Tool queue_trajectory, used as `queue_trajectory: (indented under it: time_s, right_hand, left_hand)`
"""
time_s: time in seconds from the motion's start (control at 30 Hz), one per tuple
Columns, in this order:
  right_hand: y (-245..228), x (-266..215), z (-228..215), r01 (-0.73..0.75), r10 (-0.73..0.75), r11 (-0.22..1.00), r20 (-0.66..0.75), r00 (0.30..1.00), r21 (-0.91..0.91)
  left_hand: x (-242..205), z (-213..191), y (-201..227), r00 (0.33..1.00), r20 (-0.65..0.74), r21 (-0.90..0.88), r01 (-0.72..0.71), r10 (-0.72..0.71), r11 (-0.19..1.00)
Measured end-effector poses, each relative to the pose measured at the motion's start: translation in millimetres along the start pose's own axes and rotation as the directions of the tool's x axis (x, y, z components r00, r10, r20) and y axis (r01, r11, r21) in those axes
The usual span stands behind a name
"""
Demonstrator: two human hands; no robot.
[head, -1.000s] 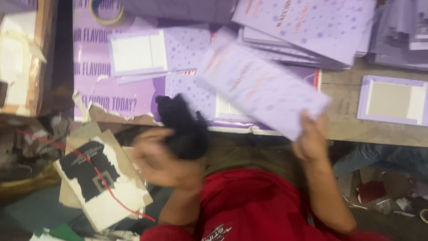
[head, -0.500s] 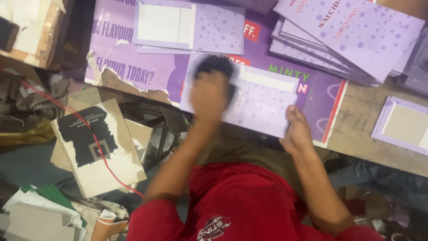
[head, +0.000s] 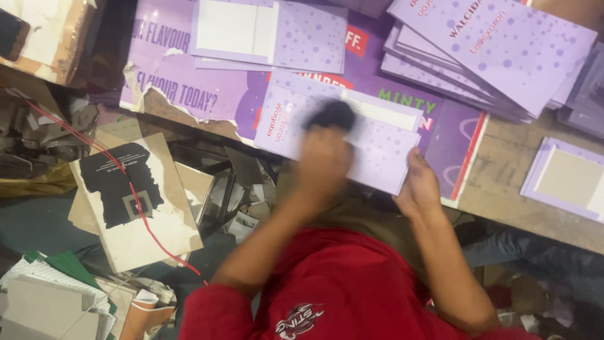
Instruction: The person folds purple printed paper sheets into small rectangular packets on a cluttered workbench. They repeatedly pick up a sheet, fold it, and stack the finished packets. A black cloth is used to wipe the surface between folds.
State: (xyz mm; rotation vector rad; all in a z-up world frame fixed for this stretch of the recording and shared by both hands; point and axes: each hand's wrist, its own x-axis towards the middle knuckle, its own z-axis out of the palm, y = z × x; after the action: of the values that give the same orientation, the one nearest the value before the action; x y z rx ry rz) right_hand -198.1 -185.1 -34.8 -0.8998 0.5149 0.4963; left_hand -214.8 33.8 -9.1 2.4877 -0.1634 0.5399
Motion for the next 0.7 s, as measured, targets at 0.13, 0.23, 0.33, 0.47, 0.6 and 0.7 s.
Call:
queue_trajectory:
  time_s: [0.13,0.23,0.33,0.47,0.6,0.7]
  right_hand:
    - [-5,-10,5,0.03,-0.03,0.999,0.002,1.0,0.033]
    - [-10,-21,9,0.07,-0.074,0.994,0.044,0.996,0.085]
    - [-13,-36,7,0.148,-0.149,0.984,0.005,0.989,0.095]
    - [-18,-29,11,0.249,-0.249,0.968,0.008,0.968,0.025]
    - [-20,-36,4,0.286,-0.281,0.958,0.089,0.955,-0.039]
    - [-30,-42,2,0.358,-0.35,0.932,0.123,0.929,-0.05]
  left_hand:
    - [9,-66,-118,0.925,-0.187,0.282,0.374,-0.332,0.884]
    - [32,-99,-144,0.909,-0.162,0.299,0.416,-0.384,0.859]
    - [51,-102,-115,0.956,-0.075,0.406,0.29,-0.285,0.867]
    - [74,-74,-35,0.804,0.517,-0.223,-0.204,0.293,0.953]
    - [88,-44,23,0.553,0.577,-0.345,-0.502,0.601,0.793]
    - [103,-40,33,0.538,0.506,-0.455,-0.497,0.674,0.738]
